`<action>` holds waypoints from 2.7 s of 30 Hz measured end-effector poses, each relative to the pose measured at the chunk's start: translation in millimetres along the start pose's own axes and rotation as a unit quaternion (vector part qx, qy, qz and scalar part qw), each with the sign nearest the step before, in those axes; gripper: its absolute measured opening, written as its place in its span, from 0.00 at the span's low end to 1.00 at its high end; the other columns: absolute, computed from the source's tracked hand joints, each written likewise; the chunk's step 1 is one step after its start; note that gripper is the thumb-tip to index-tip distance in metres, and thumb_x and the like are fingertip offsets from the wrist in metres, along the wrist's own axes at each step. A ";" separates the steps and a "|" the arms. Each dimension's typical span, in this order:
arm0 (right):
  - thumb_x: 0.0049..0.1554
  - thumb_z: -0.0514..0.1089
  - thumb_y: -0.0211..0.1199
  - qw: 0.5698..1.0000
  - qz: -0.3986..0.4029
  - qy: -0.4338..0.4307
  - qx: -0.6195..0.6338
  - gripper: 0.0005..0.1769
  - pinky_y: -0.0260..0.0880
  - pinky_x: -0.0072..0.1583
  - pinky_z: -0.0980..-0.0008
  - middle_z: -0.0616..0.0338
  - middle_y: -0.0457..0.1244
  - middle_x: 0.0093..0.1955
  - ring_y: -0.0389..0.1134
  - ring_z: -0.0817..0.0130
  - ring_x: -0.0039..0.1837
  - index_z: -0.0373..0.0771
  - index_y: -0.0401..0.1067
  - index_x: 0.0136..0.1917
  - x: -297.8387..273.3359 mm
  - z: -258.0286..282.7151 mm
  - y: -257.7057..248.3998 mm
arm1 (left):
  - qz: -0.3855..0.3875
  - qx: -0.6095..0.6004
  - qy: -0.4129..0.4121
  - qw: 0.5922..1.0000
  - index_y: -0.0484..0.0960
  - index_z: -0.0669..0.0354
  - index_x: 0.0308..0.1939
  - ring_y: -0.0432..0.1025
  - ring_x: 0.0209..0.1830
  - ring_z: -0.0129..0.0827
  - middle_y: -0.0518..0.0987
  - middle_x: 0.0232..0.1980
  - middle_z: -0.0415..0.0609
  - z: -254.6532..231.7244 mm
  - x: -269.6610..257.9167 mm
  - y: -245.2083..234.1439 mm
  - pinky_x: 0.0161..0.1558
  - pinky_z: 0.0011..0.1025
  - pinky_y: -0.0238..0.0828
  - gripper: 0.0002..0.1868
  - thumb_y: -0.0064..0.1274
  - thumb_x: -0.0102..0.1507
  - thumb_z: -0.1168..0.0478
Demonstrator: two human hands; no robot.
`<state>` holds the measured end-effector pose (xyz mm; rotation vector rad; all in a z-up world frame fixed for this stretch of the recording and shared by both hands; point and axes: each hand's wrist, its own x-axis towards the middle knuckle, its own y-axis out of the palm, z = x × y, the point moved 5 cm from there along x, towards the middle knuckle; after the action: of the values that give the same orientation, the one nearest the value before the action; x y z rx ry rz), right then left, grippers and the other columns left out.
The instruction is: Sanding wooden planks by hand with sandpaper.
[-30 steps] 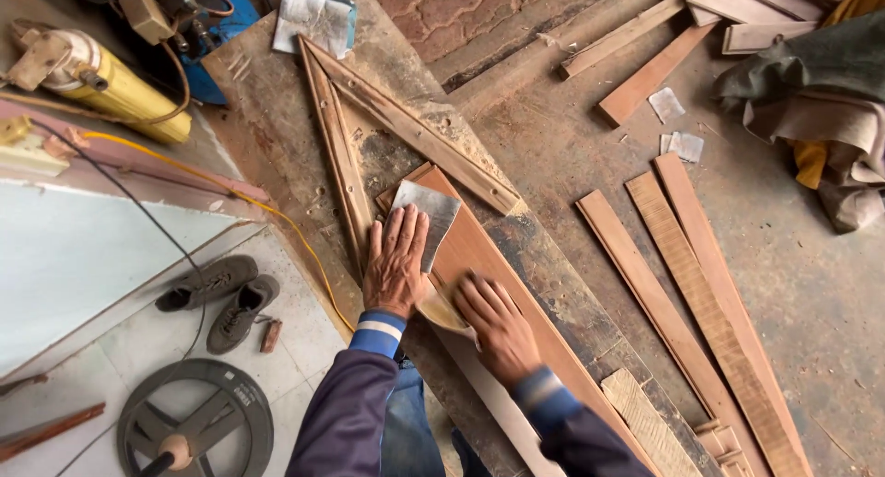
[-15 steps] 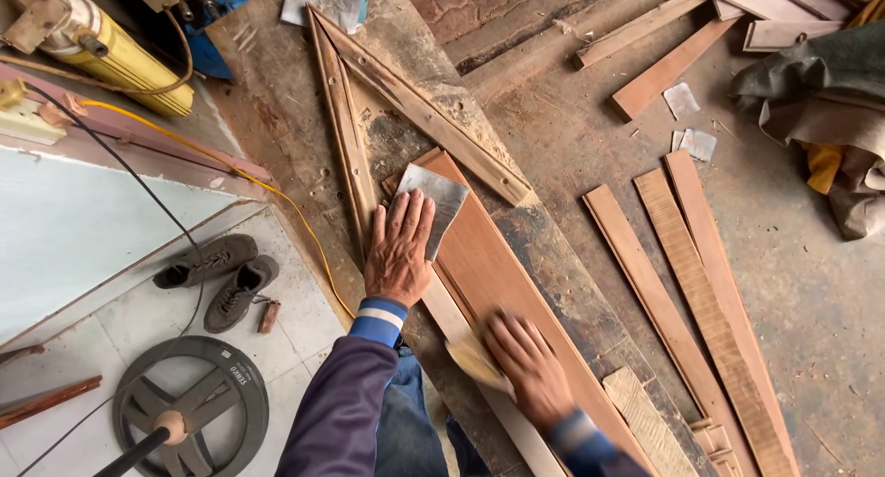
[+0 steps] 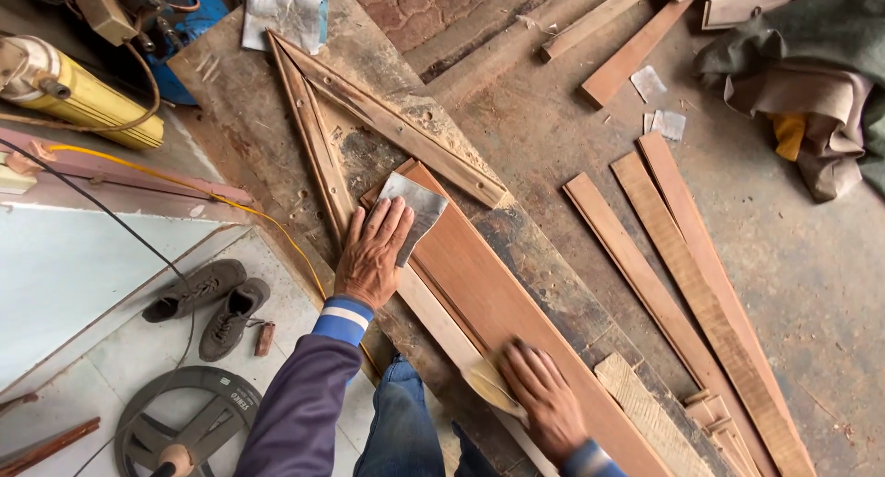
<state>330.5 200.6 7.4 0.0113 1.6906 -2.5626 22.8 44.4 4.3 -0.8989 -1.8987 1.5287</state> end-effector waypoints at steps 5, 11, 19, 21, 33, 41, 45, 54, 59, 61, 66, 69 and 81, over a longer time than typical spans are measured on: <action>0.54 0.35 0.57 0.997 -0.062 -0.041 0.023 0.35 0.46 0.80 0.52 0.48 0.52 0.80 0.50 0.51 0.82 0.34 0.61 0.75 121.6 26.4 -29.0 | 0.004 0.012 0.001 1.000 0.54 0.51 0.80 0.47 0.83 0.42 0.53 0.83 0.48 1.9 -1.2 -2.8 0.80 0.49 0.36 0.44 0.53 0.60 0.64; 0.45 0.33 0.61 0.997 -0.060 0.040 0.006 0.40 0.45 0.79 0.51 0.50 0.54 0.78 0.50 0.53 0.81 0.38 0.64 0.73 -15.3 -0.8 -9.6 | -0.082 -0.064 0.012 0.995 0.55 0.53 0.79 0.48 0.82 0.44 0.55 0.82 0.49 4.4 -1.1 -6.2 0.79 0.52 0.37 0.36 0.49 0.69 0.55; 0.48 0.32 0.62 0.993 -0.105 0.049 -0.006 0.44 0.45 0.80 0.51 0.49 0.52 0.80 0.50 0.52 0.81 0.40 0.58 0.77 106.5 0.5 -17.6 | -0.030 -0.035 0.008 0.999 0.57 0.53 0.78 0.50 0.81 0.44 0.56 0.82 0.51 4.5 0.9 -6.3 0.79 0.50 0.38 0.36 0.46 0.66 0.58; 0.50 0.33 0.60 0.993 -0.099 0.060 -0.012 0.42 0.45 0.81 0.52 0.50 0.51 0.81 0.50 0.53 0.82 0.40 0.58 0.78 128.9 -0.9 -30.9 | -0.053 -0.055 0.019 0.997 0.57 0.54 0.79 0.50 0.81 0.45 0.56 0.82 0.51 2.7 -2.8 -9.2 0.78 0.51 0.38 0.35 0.46 0.67 0.57; 0.59 0.37 0.44 0.973 -0.156 0.166 -0.041 0.30 0.46 0.82 0.53 0.58 0.53 0.81 0.50 0.59 0.83 0.43 0.64 0.74 -14.9 7.2 14.0 | -0.061 -0.049 0.028 0.996 0.59 0.54 0.78 0.50 0.82 0.44 0.57 0.82 0.50 2.9 0.6 -10.1 0.78 0.52 0.40 0.33 0.44 0.67 0.57; 0.53 0.34 0.55 0.969 -0.162 0.182 0.046 0.39 0.46 0.80 0.50 0.51 0.50 0.83 0.48 0.51 0.82 0.38 0.59 0.78 82.0 22.8 -22.6 | -0.052 -0.036 0.054 0.997 0.60 0.53 0.79 0.51 0.83 0.42 0.59 0.82 0.49 0.9 -3.4 -5.3 0.80 0.50 0.38 0.33 0.42 0.69 0.53; 0.50 0.38 0.62 0.891 -0.339 0.301 0.010 0.33 0.55 0.79 0.57 0.57 0.63 0.70 0.60 0.59 0.75 0.45 0.69 0.70 -72.7 4.5 -48.0 | -0.071 -0.067 0.039 0.994 0.62 0.53 0.78 0.51 0.82 0.44 0.60 0.81 0.51 4.8 -2.7 -4.5 0.79 0.51 0.38 0.33 0.43 0.69 0.52; 0.49 0.29 0.54 0.783 -0.415 0.460 -0.052 0.34 0.57 0.78 0.53 0.49 0.64 0.69 0.63 0.52 0.74 0.40 0.68 0.70 -43.2 3.8 -4.6 | -0.077 -0.060 0.051 0.994 0.65 0.56 0.77 0.52 0.83 0.46 0.61 0.82 0.52 6.0 -4.0 0.3 0.80 0.53 0.40 0.31 0.44 0.70 0.54; 0.40 0.27 0.56 0.897 -0.296 0.321 0.072 0.45 0.52 0.77 0.42 0.38 0.57 0.74 0.57 0.41 0.76 0.29 0.61 0.73 66.4 49.4 -3.2 | -0.084 -0.066 0.057 0.993 0.66 0.57 0.77 0.52 0.84 0.46 0.61 0.82 0.52 4.7 -7.8 1.4 0.81 0.53 0.40 0.30 0.42 0.71 0.54; 0.45 0.24 0.56 0.895 -0.343 0.277 0.070 0.42 0.56 0.79 0.50 0.49 0.62 0.75 0.62 0.52 0.77 0.38 0.67 0.74 15.1 49.7 4.2 | -0.085 -0.084 0.051 0.992 0.66 0.59 0.77 0.52 0.84 0.47 0.60 0.83 0.53 9.4 -7.3 0.4 0.81 0.54 0.40 0.29 0.41 0.72 0.54; 0.56 0.33 0.60 0.772 -0.355 0.527 -0.010 0.30 0.58 0.77 0.56 0.51 0.64 0.72 0.61 0.53 0.76 0.42 0.70 0.71 -172.4 48.2 -6.2 | -0.091 -0.078 0.052 0.991 0.66 0.58 0.77 0.51 0.84 0.48 0.60 0.83 0.53 7.3 -6.2 1.0 0.81 0.54 0.39 0.30 0.41 0.72 0.53; 0.59 0.33 0.60 0.684 -0.400 0.610 0.006 0.27 0.58 0.79 0.57 0.51 0.62 0.74 0.60 0.54 0.77 0.42 0.69 0.72 -171.5 46.6 16.9 | -0.083 -0.072 0.042 0.993 0.66 0.58 0.77 0.52 0.84 0.48 0.60 0.83 0.53 7.5 -5.4 2.7 0.81 0.54 0.39 0.30 0.41 0.72 0.53; 0.57 0.30 0.55 0.792 -0.341 0.505 -0.039 0.33 0.55 0.79 0.51 0.54 0.62 0.73 0.61 0.57 0.76 0.45 0.65 0.75 -175.6 50.8 27.2 | -0.081 -0.065 0.047 0.994 0.66 0.59 0.78 0.51 0.84 0.48 0.60 0.83 0.53 8.1 -6.5 5.5 0.81 0.55 0.39 0.30 0.42 0.72 0.54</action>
<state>509.0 153.0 10.4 1.1865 2.4638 -3.2771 21.7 35.2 -2.8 -0.8357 -1.9683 1.2592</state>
